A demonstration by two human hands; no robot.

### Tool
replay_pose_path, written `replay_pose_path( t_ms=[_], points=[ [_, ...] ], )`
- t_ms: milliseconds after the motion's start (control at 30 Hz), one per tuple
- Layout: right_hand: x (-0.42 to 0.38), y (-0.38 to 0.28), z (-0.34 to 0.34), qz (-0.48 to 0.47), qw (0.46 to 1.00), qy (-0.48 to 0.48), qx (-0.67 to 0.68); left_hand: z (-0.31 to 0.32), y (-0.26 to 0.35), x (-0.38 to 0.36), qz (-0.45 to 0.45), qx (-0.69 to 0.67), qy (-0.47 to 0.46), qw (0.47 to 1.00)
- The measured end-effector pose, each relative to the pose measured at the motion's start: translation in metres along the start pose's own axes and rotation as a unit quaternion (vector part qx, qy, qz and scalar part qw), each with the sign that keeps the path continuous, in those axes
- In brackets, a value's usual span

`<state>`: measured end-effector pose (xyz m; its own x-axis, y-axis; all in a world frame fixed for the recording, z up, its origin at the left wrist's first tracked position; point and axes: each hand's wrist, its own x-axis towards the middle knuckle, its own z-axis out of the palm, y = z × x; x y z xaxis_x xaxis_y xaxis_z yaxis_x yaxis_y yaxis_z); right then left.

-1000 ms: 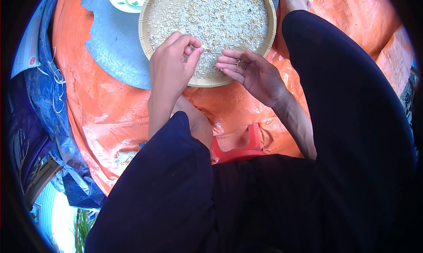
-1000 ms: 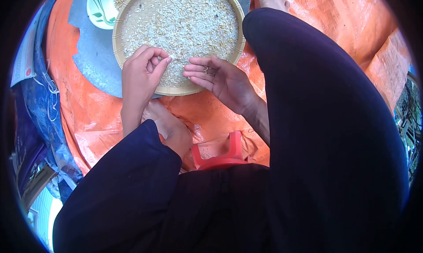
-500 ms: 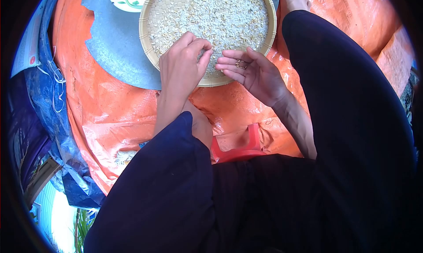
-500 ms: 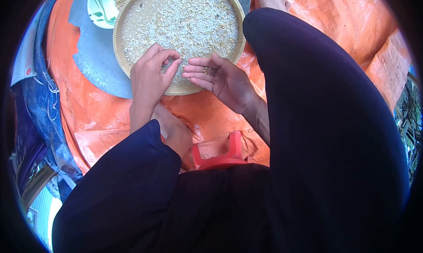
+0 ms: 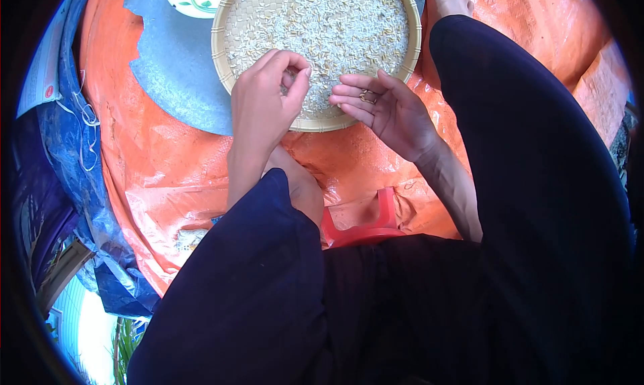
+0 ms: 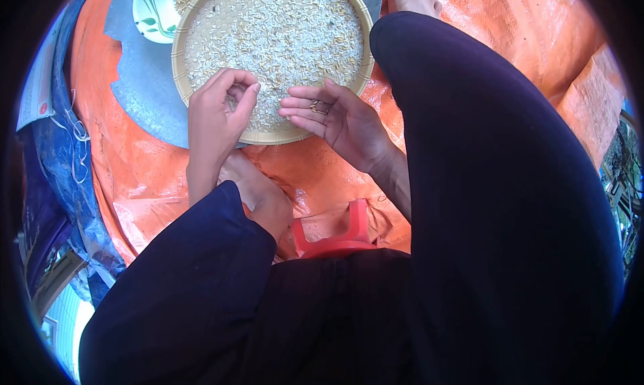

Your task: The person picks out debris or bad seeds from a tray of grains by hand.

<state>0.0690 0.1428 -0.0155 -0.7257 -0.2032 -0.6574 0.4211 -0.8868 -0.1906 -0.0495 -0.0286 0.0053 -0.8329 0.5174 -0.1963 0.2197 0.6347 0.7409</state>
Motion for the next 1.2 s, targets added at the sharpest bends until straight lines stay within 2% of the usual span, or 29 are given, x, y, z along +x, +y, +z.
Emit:
replay_pose_path(
  t_ms=[100, 200, 300, 400, 500, 767, 1000, 1200],
  points=[
    [0.001, 0.001, 0.0, -0.003, 1.0, 0.001, 0.006, -0.008, 0.005, -0.001, -0.039, -0.108, -0.038, 0.993],
    [0.001, 0.002, 0.001, -0.004, 1.0, -0.001, 0.014, -0.01, 0.024, -0.003, -0.008, -0.141, -0.09, 0.986],
    [0.001, 0.002, 0.0, -0.003, 1.0, -0.005, 0.022, -0.001, 0.015, 0.0, 0.033, -0.076, -0.054, 0.995],
    [0.001, 0.003, 0.0, 0.0, 1.0, 0.007, 0.019, 0.002, 0.005, -0.002, 0.021, 0.024, -0.024, 0.999],
    [0.001, 0.003, -0.002, -0.004, 1.0, 0.006, 0.016, 0.007, -0.003, -0.004, 0.054, 0.083, -0.019, 0.995],
    [0.0, 0.002, -0.007, -0.007, 1.0, 0.007, 0.008, 0.015, 0.0, -0.002, 0.11, 0.125, -0.012, 0.986],
    [-0.017, -0.022, -0.027, -0.083, 0.994, 0.071, -0.016, 0.017, -0.003, 0.0, 0.153, 0.14, -0.012, 0.978],
    [-0.029, -0.007, -0.026, -0.055, 0.993, 0.105, -0.012, 0.013, 0.004, -0.002, 0.102, 0.091, -0.031, 0.99]
  ],
)
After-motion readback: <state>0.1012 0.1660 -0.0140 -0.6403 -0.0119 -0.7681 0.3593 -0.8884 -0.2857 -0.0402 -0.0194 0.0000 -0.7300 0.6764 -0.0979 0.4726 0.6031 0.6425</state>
